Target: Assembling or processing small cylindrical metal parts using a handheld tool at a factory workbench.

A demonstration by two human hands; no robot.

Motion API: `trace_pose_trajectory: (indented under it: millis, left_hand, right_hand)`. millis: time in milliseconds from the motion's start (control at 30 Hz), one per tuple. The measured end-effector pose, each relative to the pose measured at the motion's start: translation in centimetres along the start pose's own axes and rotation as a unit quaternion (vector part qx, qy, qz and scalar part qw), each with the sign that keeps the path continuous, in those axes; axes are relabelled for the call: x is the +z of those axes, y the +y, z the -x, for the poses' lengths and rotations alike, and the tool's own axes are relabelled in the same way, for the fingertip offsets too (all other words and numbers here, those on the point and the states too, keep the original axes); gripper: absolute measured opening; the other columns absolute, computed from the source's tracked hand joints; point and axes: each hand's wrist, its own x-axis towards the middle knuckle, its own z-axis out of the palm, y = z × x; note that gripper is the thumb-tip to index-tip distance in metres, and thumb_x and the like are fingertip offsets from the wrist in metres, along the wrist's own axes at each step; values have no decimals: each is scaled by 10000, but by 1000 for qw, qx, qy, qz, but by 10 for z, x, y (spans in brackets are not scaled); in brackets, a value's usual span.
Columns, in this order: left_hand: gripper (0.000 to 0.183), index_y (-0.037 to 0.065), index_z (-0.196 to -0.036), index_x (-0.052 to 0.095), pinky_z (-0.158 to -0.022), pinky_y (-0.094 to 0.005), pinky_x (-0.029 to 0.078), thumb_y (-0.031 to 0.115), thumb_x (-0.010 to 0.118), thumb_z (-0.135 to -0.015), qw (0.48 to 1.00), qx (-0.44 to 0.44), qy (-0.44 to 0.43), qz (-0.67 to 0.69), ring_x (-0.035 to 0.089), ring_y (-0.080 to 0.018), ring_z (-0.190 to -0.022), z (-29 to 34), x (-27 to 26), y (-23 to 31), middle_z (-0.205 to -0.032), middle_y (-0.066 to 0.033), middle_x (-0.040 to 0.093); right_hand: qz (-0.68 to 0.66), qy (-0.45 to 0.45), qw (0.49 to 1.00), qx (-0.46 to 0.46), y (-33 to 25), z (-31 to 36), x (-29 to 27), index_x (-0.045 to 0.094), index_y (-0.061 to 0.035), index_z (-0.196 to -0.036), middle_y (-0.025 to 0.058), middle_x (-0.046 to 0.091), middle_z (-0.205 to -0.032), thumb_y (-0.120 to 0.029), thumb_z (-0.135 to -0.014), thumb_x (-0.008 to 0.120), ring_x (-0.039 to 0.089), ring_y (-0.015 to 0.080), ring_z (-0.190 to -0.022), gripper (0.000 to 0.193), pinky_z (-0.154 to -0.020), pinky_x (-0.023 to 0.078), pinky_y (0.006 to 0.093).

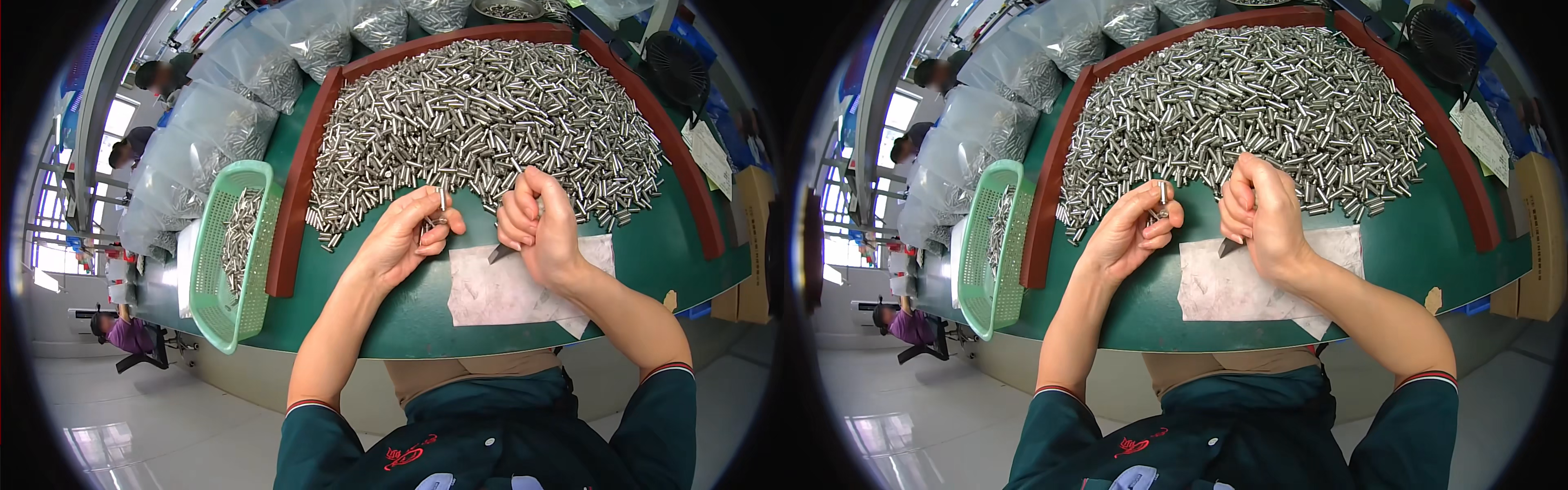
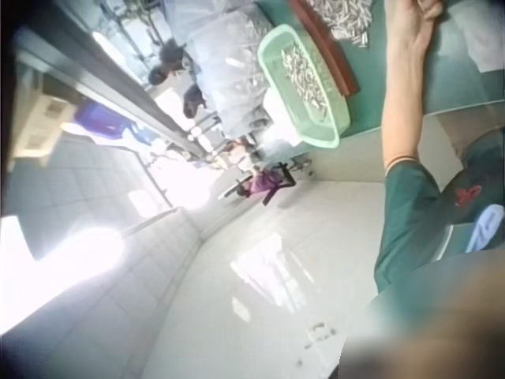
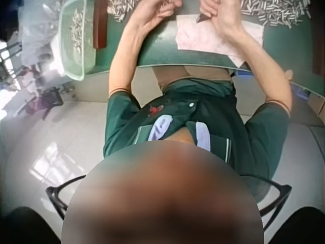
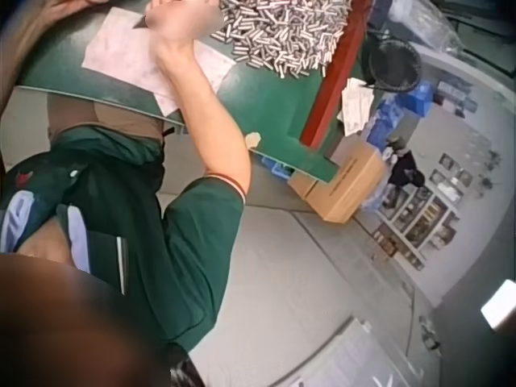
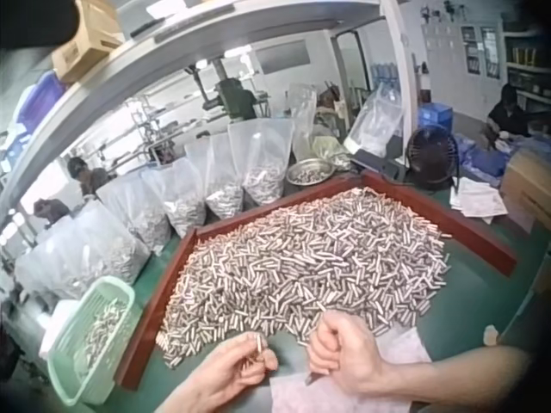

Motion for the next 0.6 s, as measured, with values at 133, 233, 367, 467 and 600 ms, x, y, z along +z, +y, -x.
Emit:
trace_pose_trajectory:
  millis: [133, 233, 367, 467, 600]
  left_hand:
    - [154, 55, -871, 469, -395, -161, 231, 206, 450, -902, 998, 18, -2, -63, 282, -25, -445, -1, 5, -2, -770, -149, 583]
    - [155, 51, -890, 460, -394, -160, 210, 203, 437, -909, 991, -3, -64, -115, 255, -16, -429, 3, 9, -1, -726, -137, 572]
    - [138, 51, -853, 455, -380, -163, 201, 182, 439, -892, 984, -63, -102, -131, 261, -24, -422, 8, 13, 1, -685, -161, 555]
    - [160, 17, -794, 436, -399, -166, 258, 173, 422, -826, 997, -10, -70, 13, 317, -56, -468, 4, 1, 9, -757, -212, 537]
    - [174, 23, -809, 471, -422, -174, 259, 176, 406, -860, 998, -11, -21, -64, 303, -51, -482, 4, -1, 9, -642, -54, 452]
  right_hand:
    - [-2, 0, 1000, 2, -1, -1, -2, 263, -112, -542, -14, 245, -425, -226, -875, 311, 192, 78, -358, 355, -368, 203, 243]
    - [9, -3, 1000, 8, -1, -2, -1, 256, -128, -550, -23, 233, -431, -260, -886, 297, 186, 77, -364, 363, -370, 207, 237]
    - [12, -9, 1000, 1, -1, -3, 0, 255, -128, -549, -27, 224, -434, -239, -870, 305, 192, 74, -366, 343, -372, 206, 235]
    - [11, 0, 1000, 8, -2, -2, 0, 253, -130, -547, -26, 223, -434, -234, -869, 301, 187, 75, -366, 342, -374, 205, 234]
    - [2, -8, 1000, 5, 0, -3, -4, 259, -115, -535, -18, 236, -411, -257, -873, 330, 202, 79, -346, 374, -367, 216, 243]
